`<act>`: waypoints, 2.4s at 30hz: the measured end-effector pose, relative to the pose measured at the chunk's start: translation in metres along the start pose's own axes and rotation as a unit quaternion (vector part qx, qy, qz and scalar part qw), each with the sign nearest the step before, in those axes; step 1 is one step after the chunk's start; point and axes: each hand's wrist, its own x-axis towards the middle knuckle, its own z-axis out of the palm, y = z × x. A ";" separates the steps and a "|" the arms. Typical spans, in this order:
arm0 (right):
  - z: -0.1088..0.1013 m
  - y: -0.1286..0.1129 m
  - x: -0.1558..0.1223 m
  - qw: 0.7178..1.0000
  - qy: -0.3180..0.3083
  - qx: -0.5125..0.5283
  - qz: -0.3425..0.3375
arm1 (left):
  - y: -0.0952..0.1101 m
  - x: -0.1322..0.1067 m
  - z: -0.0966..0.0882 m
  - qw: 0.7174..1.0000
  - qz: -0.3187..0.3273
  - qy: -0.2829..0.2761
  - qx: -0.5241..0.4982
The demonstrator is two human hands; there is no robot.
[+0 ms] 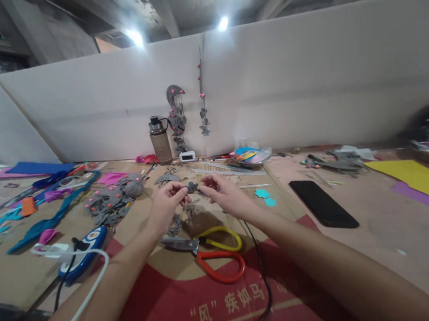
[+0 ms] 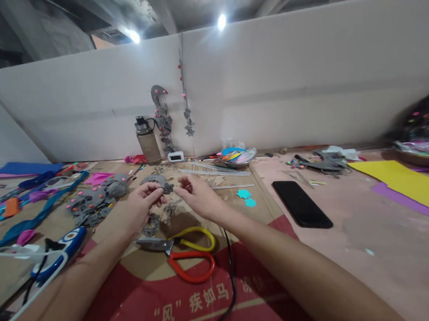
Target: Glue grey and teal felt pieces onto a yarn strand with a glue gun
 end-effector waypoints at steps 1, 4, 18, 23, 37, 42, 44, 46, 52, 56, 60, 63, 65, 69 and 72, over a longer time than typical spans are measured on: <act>0.004 0.000 0.001 0.999 -0.012 0.032 0.008 | 0.000 0.000 0.000 1.000 -0.004 -0.007 0.000; 0.013 0.002 0.005 0.990 -0.033 0.127 0.055 | 0.003 0.000 0.001 1.000 -0.018 -0.019 -0.013; 0.037 0.001 0.007 0.956 0.052 0.266 0.115 | 0.010 -0.002 0.006 0.992 -0.074 -0.012 -0.098; 0.035 0.002 -0.001 0.945 0.049 0.301 0.119 | 0.007 0.001 0.003 0.981 -0.112 -0.009 -0.158; 0.034 0.006 -0.006 0.945 0.055 0.303 0.107 | 0.005 -0.001 0.008 0.976 -0.157 -0.034 -0.146; 0.033 0.007 -0.006 0.921 0.059 0.359 0.139 | 0.004 0.000 0.007 0.970 -0.156 -0.026 -0.187; 0.034 0.007 -0.007 0.912 0.055 0.375 0.153 | 0.004 0.001 0.007 0.972 -0.141 -0.025 -0.186; 0.033 0.006 -0.008 0.902 0.047 0.395 0.168 | 0.005 0.000 0.006 0.979 -0.117 -0.022 -0.163; 0.032 0.001 -0.011 0.827 -0.050 0.488 0.273 | 0.008 0.002 0.003 0.996 -0.042 -0.081 -0.020; 0.034 0.002 -0.010 0.827 -0.074 0.473 0.294 | 0.006 0.005 0.001 0.998 -0.049 -0.036 -0.013; 0.037 0.004 -0.011 0.881 -0.020 0.409 0.237 | 0.005 0.006 0.000 0.996 -0.085 -0.010 -0.036; 0.039 0.003 -0.011 0.901 0.001 0.389 0.190 | 0.005 0.005 0.001 0.995 -0.092 -0.017 -0.043; 0.039 0.003 -0.011 0.910 0.010 0.375 0.175 | 0.006 0.004 0.002 0.993 -0.100 -0.031 -0.061; 0.038 0.005 -0.009 0.912 0.038 0.368 0.177 | 0.007 0.004 0.002 0.982 -0.127 -0.036 -0.135; 0.037 0.006 -0.009 0.905 0.049 0.383 0.179 | 0.007 0.005 0.001 0.974 -0.147 -0.036 -0.166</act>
